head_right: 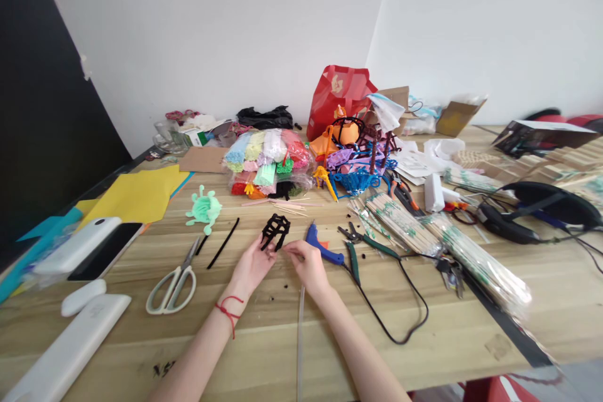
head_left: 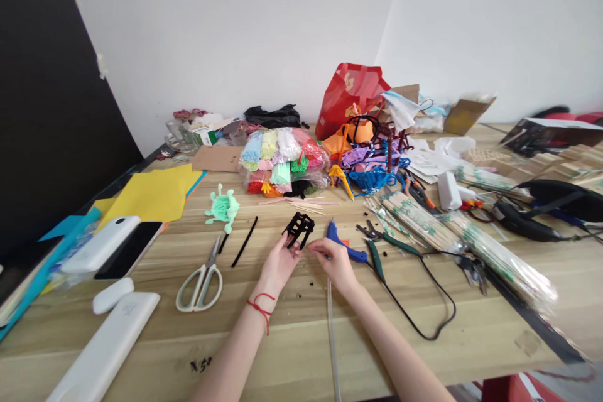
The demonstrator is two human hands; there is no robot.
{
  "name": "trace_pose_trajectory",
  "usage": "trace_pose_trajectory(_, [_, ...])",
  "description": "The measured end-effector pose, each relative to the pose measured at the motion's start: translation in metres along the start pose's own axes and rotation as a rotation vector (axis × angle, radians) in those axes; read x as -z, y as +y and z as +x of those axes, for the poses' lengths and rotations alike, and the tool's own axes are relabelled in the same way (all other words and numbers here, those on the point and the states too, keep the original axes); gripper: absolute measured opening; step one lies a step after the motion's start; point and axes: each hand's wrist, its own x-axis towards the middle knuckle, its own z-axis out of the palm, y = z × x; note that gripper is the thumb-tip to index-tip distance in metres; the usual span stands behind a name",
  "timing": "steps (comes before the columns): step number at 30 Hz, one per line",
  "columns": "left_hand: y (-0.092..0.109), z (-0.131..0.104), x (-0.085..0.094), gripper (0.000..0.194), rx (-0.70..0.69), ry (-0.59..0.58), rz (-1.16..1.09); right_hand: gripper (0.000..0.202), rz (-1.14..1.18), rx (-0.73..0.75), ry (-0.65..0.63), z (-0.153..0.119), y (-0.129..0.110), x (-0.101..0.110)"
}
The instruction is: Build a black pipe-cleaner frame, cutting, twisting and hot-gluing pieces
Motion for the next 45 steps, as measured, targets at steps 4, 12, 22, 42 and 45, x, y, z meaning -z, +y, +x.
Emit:
trace_pose_trajectory(4, [0.000, 0.000, 0.000, 0.009, -0.001, 0.018, -0.007, 0.012, 0.046, -0.057, 0.004, -0.001, 0.001, -0.001])
trace_pose_trajectory(12, [0.000, -0.002, -0.002, 0.007, -0.004, 0.010, -0.013, 0.020, 0.022, -0.110, 0.073, -0.001, 0.000, 0.000])
trace_pose_trajectory(22, [-0.001, -0.002, -0.002, 0.007, 0.014, 0.009, -0.022, 0.017, 0.015, -0.030, -0.014, -0.001, 0.002, -0.001])
trace_pose_trajectory(42, [-0.001, -0.002, -0.002, 0.007, -0.022, -0.041, 0.013, 0.031, -0.079, -0.094, 0.062, -0.001, -0.009, 0.001])
trace_pose_trajectory(45, [-0.001, 0.000, -0.001, 0.007, -0.035, -0.031, 0.035, 0.034, -0.069, -0.106, 0.057, -0.001, -0.011, 0.002])
